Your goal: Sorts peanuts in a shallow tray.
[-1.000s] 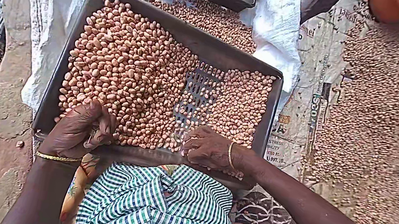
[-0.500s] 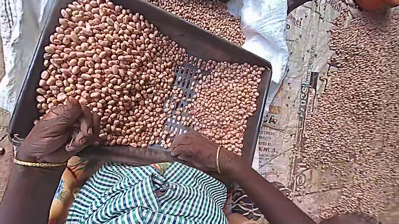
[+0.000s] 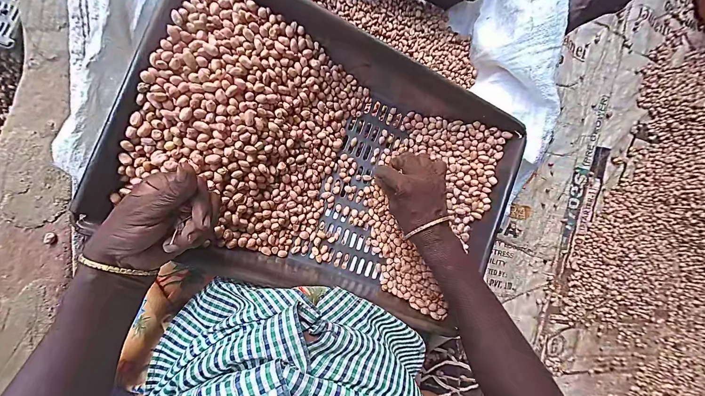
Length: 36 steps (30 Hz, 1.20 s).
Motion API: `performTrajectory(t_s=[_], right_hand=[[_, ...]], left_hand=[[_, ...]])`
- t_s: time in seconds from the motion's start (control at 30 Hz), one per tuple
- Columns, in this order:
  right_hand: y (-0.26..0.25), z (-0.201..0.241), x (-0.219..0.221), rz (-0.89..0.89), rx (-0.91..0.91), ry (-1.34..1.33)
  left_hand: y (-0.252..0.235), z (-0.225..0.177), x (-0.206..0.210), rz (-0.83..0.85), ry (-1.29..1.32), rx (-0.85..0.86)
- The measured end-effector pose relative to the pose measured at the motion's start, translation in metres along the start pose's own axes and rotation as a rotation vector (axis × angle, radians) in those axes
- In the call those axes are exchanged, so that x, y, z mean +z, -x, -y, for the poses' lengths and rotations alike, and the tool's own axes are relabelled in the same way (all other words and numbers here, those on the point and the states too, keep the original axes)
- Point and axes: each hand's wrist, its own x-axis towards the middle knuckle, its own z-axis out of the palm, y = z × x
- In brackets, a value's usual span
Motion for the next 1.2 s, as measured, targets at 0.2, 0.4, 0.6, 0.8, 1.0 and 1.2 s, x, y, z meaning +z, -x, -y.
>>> performTrajectory(t_s=[0.2,0.4,0.6,0.8,1.0,1.2], right_hand=[[-0.019,0.003,-0.02,0.245,0.263,-0.124],[-0.017,0.099,-0.035,-0.03,-0.005,-0.843],[0.018,0.025,-0.01,0.049,0.029,-0.211],[0.028,0.038,-0.015,0.331,0.079,-0.007],[0.007,0.09,-0.04,0.117,0.1,-0.84],[0.016,0.057,-0.014,0.09,-0.028,-0.394]], left_hand=[[-0.002,0.0,-0.001,0.05,0.03,0.005],[-0.006,-0.006,0.011,0.003,-0.084,-0.265],[-0.003,-0.006,0.009,-0.06,-0.096,-0.197],[-0.002,-0.003,0.004,-0.064,-0.016,-0.1],[-0.004,-0.006,0.012,-0.009,-0.069,-0.238],[-0.004,-0.009,0.012,-0.029,-0.088,-0.24]])
